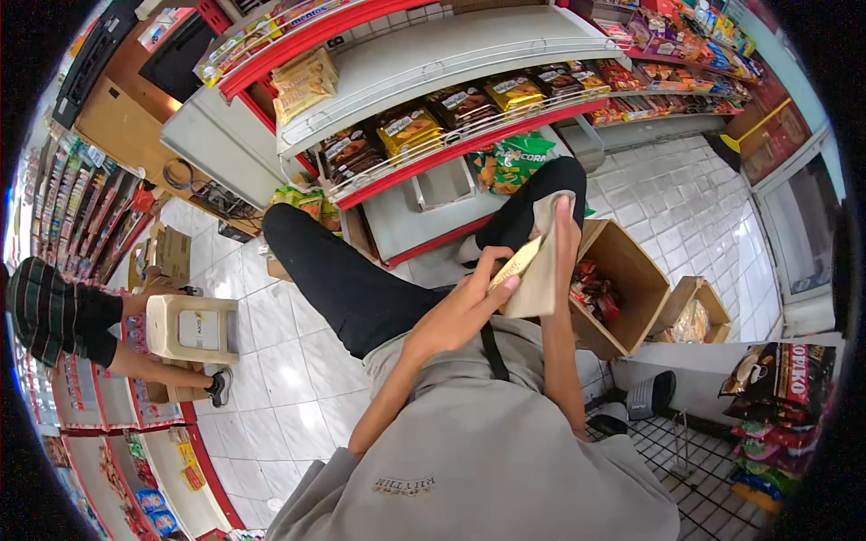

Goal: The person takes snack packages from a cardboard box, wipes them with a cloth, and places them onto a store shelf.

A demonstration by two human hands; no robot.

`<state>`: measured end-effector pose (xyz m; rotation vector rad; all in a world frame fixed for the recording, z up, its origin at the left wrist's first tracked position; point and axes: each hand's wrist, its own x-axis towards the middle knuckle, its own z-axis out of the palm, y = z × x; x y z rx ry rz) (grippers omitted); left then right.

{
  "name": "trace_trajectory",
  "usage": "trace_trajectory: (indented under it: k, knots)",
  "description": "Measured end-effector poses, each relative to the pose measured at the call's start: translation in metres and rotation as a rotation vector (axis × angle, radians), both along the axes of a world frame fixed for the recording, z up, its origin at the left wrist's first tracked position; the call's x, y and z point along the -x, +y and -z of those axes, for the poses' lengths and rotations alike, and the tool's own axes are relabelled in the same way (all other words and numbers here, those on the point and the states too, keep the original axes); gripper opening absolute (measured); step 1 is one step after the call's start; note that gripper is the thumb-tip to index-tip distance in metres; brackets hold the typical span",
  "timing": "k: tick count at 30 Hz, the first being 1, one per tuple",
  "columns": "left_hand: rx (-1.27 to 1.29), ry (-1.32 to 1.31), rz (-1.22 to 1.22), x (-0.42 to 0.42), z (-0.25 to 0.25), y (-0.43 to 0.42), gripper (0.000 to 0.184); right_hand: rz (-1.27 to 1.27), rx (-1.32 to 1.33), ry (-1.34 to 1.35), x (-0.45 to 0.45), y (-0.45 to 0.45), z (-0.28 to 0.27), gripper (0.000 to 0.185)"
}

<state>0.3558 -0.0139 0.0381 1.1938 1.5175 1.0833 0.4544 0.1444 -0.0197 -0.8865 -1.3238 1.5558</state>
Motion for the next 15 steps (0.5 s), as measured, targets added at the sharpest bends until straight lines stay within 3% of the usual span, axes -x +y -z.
trace_trajectory:
  k: [3,7,10,11,13,15]
  knots:
    - [-0.023,-0.051,-0.023,-0.002,0.014,0.001,0.043,-0.101,0.303,0.266,-0.007,0.028,0.010,0.048]
    - [-0.133,-0.175,-0.141,-0.001,0.027,0.002,0.043,-0.165,0.416,0.575,-0.002,0.020,-0.004,0.043]
    - [-0.105,-0.234,-0.198,0.001,0.028,0.003,0.042,-0.061,-0.044,0.172,0.005,0.007,-0.021,0.041]
    - [-0.087,-0.222,-0.179,0.002,0.028,0.003,0.041,-0.055,-0.044,0.166,0.009,-0.002,-0.029,0.041]
    - [-0.047,-0.192,-0.138,0.003,0.029,0.004,0.041,-0.091,-0.476,0.047,0.013,-0.019,-0.042,0.040]
    - [-0.052,-0.207,-0.143,-0.001,0.028,0.003,0.041,-0.082,-0.575,-0.040,0.012,-0.020,-0.043,0.037]
